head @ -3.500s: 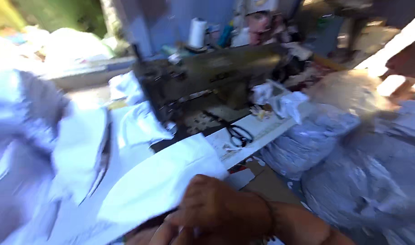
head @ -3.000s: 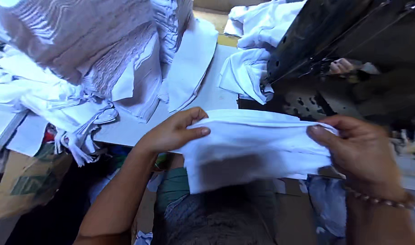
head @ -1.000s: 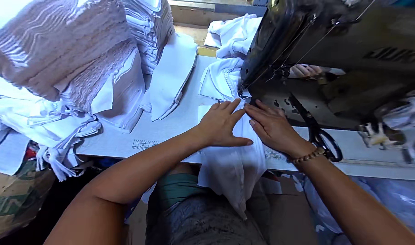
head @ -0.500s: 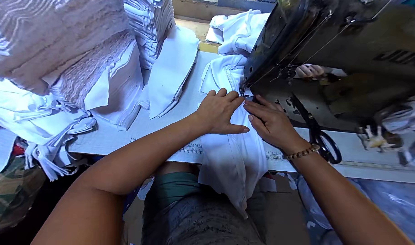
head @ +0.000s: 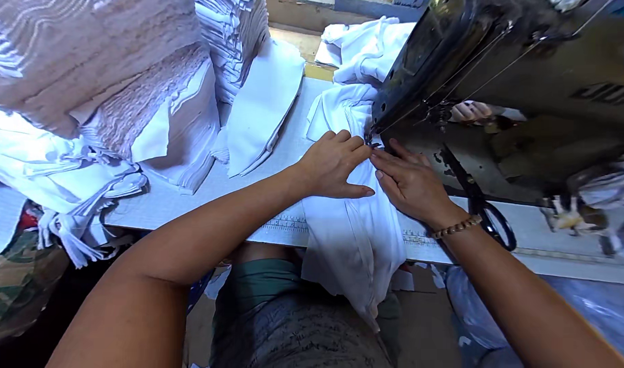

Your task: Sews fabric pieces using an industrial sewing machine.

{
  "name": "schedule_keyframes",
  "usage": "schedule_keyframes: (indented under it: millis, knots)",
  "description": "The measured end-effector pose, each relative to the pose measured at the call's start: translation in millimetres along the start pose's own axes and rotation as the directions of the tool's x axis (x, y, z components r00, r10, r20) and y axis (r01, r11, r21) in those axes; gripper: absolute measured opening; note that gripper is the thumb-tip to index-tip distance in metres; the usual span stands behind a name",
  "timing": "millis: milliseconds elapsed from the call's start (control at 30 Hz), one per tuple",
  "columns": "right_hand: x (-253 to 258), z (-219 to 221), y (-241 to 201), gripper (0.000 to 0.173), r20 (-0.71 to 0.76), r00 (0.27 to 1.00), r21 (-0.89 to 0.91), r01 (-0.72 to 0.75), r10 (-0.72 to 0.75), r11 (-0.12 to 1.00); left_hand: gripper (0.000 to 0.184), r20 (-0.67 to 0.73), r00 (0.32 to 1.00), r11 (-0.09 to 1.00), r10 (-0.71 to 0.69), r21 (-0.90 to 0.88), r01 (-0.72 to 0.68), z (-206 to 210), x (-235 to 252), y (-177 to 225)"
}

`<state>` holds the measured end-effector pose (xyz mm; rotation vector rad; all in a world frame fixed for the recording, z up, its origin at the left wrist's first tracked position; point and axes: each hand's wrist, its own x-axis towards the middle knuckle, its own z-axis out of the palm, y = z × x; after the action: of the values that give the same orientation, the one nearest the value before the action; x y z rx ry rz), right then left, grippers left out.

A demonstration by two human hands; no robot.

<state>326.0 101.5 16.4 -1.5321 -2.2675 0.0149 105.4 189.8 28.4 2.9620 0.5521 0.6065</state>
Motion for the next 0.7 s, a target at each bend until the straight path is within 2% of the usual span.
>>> schedule_keyframes:
  millis: [133, 233, 367, 567, 700]
  knots:
    - [3, 2, -2, 0.047, -0.028, 0.999, -0.027, -0.039, 0.039, 0.999, 0.078, 0.121, 0.99, 0.991, -0.075, 0.123, 0.06, -11, 5, 6]
    - [5, 2, -2, 0.048, -0.037, 0.997, -0.044, -0.069, 0.068, 0.997, 0.082, 0.18, 0.974, 0.984, -0.134, 0.144, 0.109, -17, 8, 11]
    - [6, 2, -3, 0.05, -0.023, 0.995, -0.07, -0.101, 0.1, 0.992, 0.079, 0.115, 0.986, 0.987, -0.123, 0.113, 0.11, -10, 6, 9]
    - [15, 1, -5, 0.051, 0.031, 0.989, -0.09, -0.143, 0.146, 0.986, 0.087, 0.174, 0.971, 0.979, -0.165, 0.149, 0.14, -13, 10, 4]
    - [26, 1, -1, 0.052, 0.058, 0.981, -0.072, -0.183, 0.187, 0.981, 0.083, 0.183, 0.967, 0.977, -0.178, 0.152, 0.151, -13, 15, -12]
